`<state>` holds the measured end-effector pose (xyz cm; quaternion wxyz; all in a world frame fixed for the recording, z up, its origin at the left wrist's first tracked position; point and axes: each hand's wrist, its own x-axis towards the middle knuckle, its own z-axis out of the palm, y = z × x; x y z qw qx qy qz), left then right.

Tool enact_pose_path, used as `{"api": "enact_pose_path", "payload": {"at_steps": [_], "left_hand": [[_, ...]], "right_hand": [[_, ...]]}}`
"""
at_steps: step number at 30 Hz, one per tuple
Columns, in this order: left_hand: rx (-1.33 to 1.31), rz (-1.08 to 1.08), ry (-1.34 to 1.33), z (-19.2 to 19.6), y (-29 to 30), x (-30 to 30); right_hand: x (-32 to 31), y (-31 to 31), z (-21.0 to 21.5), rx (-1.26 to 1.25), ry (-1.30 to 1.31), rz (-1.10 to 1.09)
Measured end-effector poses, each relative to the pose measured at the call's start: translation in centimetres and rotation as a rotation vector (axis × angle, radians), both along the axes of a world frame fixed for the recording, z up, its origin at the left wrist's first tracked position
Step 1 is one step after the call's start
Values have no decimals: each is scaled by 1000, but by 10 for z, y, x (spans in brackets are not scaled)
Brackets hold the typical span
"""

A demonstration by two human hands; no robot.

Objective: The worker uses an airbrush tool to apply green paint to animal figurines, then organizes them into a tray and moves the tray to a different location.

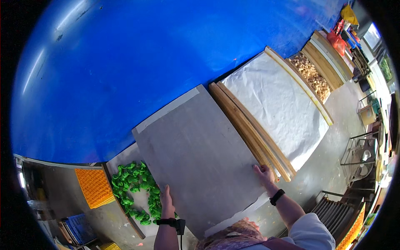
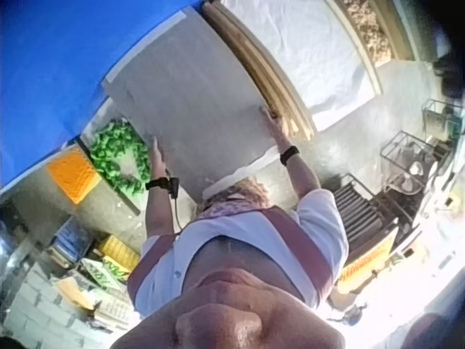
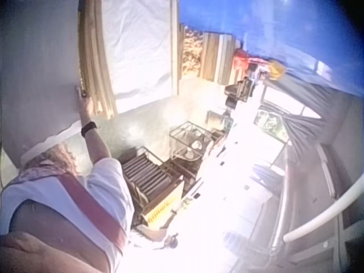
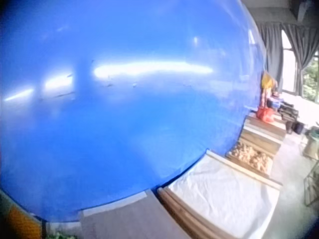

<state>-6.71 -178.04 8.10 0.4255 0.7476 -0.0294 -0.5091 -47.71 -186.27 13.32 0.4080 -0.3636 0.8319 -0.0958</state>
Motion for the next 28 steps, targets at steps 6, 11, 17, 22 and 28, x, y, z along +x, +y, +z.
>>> {"api": "enact_pose_path", "payload": {"at_steps": [6,11,17,22,28], "left_hand": [[81,-47,-211,-27,9,4],[85,-37,-282,-17,3,-10],[220,-106,-138,3,10,-12],[170,97,259,43,69,-44],[155,-396,14,102,94,-63]], "right_hand": [[4,2,-5,-62,73,106],[-4,4,-21,-195,123,288],[-16,7,-41,-205,-182,352],[-51,27,-58,-113,-314,337],[-92,28,-118,-45,-410,362]]}}
